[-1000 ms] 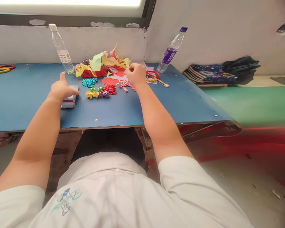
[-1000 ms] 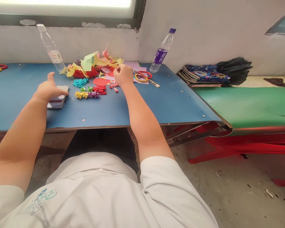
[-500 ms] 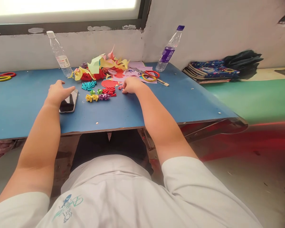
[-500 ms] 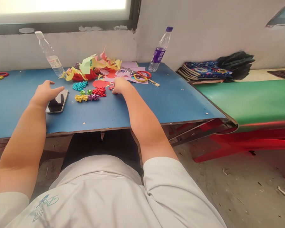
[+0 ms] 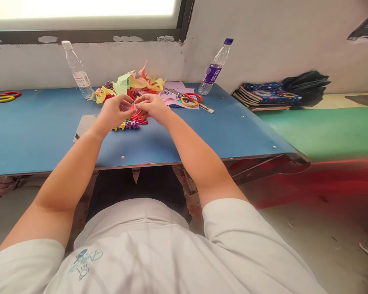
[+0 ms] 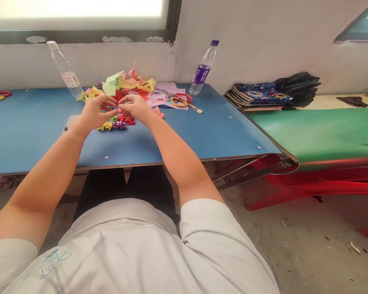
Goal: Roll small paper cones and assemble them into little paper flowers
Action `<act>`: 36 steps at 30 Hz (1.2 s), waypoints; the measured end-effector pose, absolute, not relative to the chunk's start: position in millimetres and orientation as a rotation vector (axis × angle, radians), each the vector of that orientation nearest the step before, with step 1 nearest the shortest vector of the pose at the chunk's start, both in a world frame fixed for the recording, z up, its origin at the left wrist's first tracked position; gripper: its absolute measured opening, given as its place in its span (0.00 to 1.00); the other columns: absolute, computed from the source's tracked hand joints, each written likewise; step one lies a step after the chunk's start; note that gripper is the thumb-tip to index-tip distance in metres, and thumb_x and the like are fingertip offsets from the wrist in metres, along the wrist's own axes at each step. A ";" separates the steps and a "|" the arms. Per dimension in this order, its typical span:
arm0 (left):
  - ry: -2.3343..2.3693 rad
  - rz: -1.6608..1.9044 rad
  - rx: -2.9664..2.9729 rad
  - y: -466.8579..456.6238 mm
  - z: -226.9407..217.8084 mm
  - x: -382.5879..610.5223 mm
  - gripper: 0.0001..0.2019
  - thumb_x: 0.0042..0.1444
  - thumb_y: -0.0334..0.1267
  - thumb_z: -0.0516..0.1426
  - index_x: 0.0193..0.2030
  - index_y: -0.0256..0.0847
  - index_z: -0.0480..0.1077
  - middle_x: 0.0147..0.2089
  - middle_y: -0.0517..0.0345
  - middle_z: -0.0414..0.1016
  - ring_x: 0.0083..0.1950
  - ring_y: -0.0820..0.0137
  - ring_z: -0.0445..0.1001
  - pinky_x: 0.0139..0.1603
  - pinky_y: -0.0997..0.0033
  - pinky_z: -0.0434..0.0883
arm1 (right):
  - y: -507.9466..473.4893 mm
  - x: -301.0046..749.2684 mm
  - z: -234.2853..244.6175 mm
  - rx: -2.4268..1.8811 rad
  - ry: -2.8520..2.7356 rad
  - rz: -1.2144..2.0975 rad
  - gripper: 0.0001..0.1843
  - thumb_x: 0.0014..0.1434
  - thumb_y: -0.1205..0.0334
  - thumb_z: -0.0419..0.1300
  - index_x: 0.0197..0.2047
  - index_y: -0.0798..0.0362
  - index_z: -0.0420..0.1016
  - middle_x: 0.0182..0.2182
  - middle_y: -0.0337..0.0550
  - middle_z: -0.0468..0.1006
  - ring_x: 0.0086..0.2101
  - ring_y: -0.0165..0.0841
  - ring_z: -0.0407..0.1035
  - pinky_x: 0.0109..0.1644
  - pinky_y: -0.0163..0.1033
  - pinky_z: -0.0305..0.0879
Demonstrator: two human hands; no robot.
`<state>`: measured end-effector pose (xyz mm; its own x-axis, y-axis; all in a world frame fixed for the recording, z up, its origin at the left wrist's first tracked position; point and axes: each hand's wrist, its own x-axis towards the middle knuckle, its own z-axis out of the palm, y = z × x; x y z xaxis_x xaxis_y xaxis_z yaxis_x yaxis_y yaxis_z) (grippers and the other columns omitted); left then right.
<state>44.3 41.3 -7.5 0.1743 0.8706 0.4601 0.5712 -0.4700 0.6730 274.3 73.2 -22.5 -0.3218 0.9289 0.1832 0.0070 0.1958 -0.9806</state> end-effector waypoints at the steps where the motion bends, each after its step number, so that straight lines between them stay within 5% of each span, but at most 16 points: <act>1: 1.352 1.236 2.041 45.8 -15.2 47.8 0.11 0.60 0.36 0.77 0.49 0.45 0.87 0.48 0.52 0.94 0.49 0.57 0.90 0.55 0.58 0.85 | 69.7 270.1 -23.5 -0.906 -1.517 1.320 0.15 0.69 0.57 0.85 0.46 0.48 0.84 0.35 0.38 0.89 0.36 0.35 0.85 0.40 0.36 0.85; 9: 1.159 1.245 1.809 38.4 -32.8 33.7 0.17 0.61 0.51 0.80 0.48 0.44 0.88 0.47 0.51 0.94 0.55 0.51 0.95 0.61 0.51 0.92 | 63.9 258.7 -35.3 -0.823 -1.342 1.591 0.21 0.67 0.56 0.90 0.43 0.49 0.82 0.36 0.38 0.93 0.39 0.33 0.89 0.46 0.34 0.89; 16: 1.085 1.246 1.624 21.7 -22.8 41.1 0.23 0.54 0.51 0.87 0.48 0.42 0.92 0.52 0.47 0.96 0.64 0.45 0.95 0.74 0.46 0.90 | 69.7 253.6 -40.9 -0.779 -1.337 1.563 0.31 0.61 0.48 0.95 0.41 0.47 0.78 0.37 0.36 0.91 0.39 0.32 0.88 0.51 0.37 0.91; 20: 1.091 1.246 1.578 22.9 -22.0 38.8 0.17 0.57 0.47 0.84 0.48 0.43 0.91 0.50 0.49 0.95 0.60 0.48 0.96 0.73 0.45 0.91 | 78.1 267.1 -34.9 -0.920 -1.571 1.283 0.26 0.72 0.38 0.86 0.46 0.45 0.81 0.43 0.43 0.94 0.45 0.41 0.92 0.56 0.45 0.93; 24: 1.117 1.231 1.533 25.3 -18.1 32.4 0.16 0.58 0.44 0.79 0.52 0.45 0.90 0.52 0.50 0.94 0.54 0.55 0.95 0.68 0.50 0.93 | 95.6 306.1 -24.8 -1.302 -1.760 0.535 0.08 0.82 0.58 0.71 0.60 0.48 0.89 0.53 0.51 0.96 0.55 0.46 0.91 0.71 0.52 0.90; 26: 1.131 1.231 1.532 24.6 -16.0 31.0 0.14 0.62 0.46 0.78 0.50 0.45 0.89 0.53 0.50 0.93 0.52 0.57 0.94 0.65 0.53 0.92 | 102.7 326.0 -23.7 -1.386 -1.893 0.384 0.22 0.79 0.69 0.66 0.70 0.52 0.90 0.63 0.55 0.96 0.62 0.47 0.89 0.78 0.54 0.86; 29: 1.162 1.214 1.548 22.4 -14.0 32.0 0.12 0.66 0.49 0.76 0.46 0.44 0.86 0.50 0.50 0.91 0.48 0.59 0.92 0.61 0.56 0.91 | 110.4 342.0 -30.0 -1.449 -2.160 0.434 0.32 0.72 0.80 0.63 0.71 0.55 0.94 0.71 0.59 0.94 0.64 0.49 0.88 0.76 0.53 0.84; 32: 1.176 1.201 1.539 20.9 -13.6 33.8 0.13 0.65 0.48 0.76 0.45 0.44 0.86 0.50 0.49 0.91 0.49 0.58 0.92 0.58 0.56 0.91 | 118.3 340.3 -41.0 -1.471 -2.311 0.385 0.34 0.72 0.84 0.64 0.72 0.56 0.96 0.71 0.61 0.93 0.64 0.46 0.88 0.73 0.49 0.82; 36: 1.164 1.215 1.540 20.2 -13.6 34.0 0.12 0.63 0.47 0.77 0.46 0.45 0.85 0.52 0.49 0.92 0.52 0.56 0.93 0.61 0.54 0.92 | 128.3 332.1 -50.4 -1.481 -2.403 0.275 0.22 0.76 0.78 0.69 0.67 0.62 0.97 0.64 0.65 0.96 0.60 0.48 0.89 0.73 0.50 0.83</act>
